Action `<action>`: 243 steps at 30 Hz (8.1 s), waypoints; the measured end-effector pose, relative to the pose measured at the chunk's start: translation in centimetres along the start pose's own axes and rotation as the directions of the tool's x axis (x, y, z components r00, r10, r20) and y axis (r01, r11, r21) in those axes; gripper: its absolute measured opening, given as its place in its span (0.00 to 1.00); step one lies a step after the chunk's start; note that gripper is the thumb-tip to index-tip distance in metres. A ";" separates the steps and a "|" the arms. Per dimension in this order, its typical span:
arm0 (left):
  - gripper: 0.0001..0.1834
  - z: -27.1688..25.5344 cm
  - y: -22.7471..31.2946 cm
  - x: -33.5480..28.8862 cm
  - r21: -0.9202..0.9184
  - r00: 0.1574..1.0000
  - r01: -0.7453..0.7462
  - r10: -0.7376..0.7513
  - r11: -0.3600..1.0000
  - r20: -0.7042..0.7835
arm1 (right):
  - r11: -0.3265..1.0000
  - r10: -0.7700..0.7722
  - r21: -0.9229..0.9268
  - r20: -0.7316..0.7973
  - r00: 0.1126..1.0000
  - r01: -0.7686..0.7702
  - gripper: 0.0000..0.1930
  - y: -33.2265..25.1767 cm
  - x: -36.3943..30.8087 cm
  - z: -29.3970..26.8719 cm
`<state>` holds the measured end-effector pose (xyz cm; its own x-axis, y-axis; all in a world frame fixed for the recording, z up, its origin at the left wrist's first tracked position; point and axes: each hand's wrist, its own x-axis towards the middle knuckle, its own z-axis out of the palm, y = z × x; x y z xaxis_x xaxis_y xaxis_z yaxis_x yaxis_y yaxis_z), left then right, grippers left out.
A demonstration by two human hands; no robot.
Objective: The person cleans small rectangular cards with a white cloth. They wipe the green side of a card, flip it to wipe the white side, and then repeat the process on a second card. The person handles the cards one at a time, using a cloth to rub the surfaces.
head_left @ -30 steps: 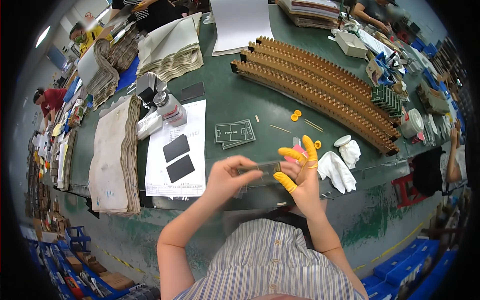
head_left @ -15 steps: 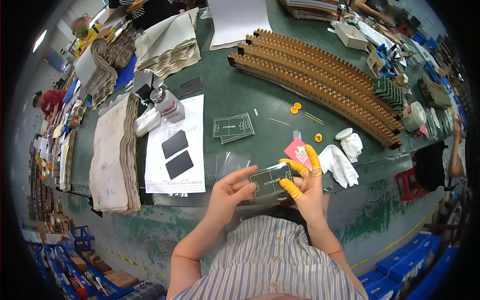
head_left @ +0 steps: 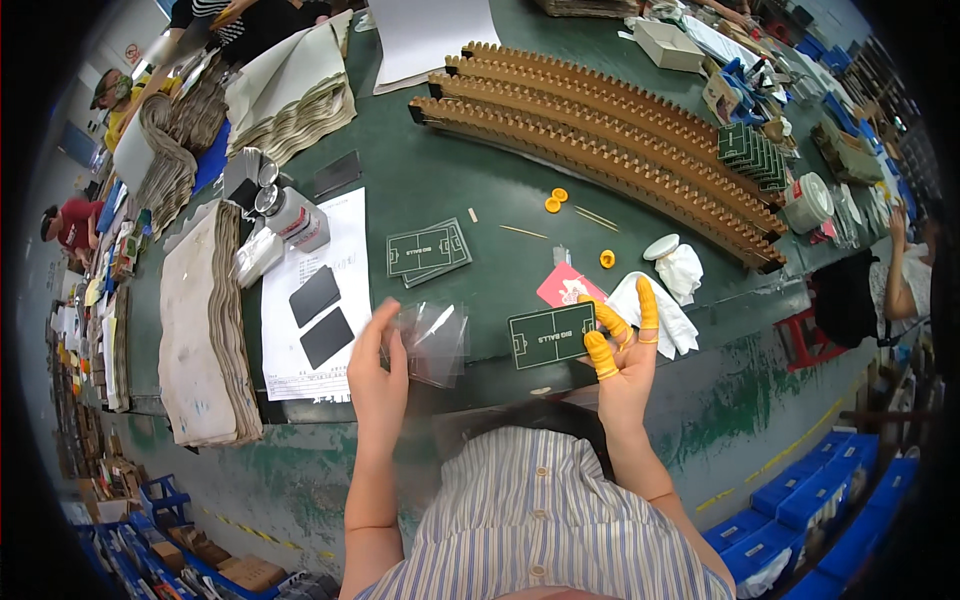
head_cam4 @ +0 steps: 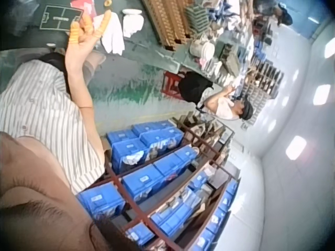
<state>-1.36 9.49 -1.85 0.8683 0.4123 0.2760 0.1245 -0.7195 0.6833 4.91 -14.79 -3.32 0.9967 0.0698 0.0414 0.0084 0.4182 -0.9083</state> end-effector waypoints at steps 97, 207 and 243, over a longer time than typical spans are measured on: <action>0.08 4.1 5.0 -4.8 -0.744 0.968 0.233 -0.073 0.626 0.241 | 0.214 -0.357 -0.882 0.330 0.874 0.420 0.15 0.2 3.5 -3.2; 0.11 3.3 5.3 -3.9 -0.366 0.936 -0.336 0.350 0.868 -0.031 | 0.313 -0.384 -0.670 0.559 0.735 0.674 0.16 -0.9 -3.6 -0.1; 0.25 3.6 5.1 -4.7 -0.426 0.967 -0.101 0.190 0.899 0.171 | 0.899 -0.068 -0.391 0.322 0.944 0.198 0.34 2.2 -4.6 -0.4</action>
<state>-3.06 1.85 -2.11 0.9453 0.1665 0.2806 -0.1803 -0.4501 0.8746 0.41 -14.58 -5.69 0.9145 0.3293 0.2350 0.2367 0.0355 -0.9709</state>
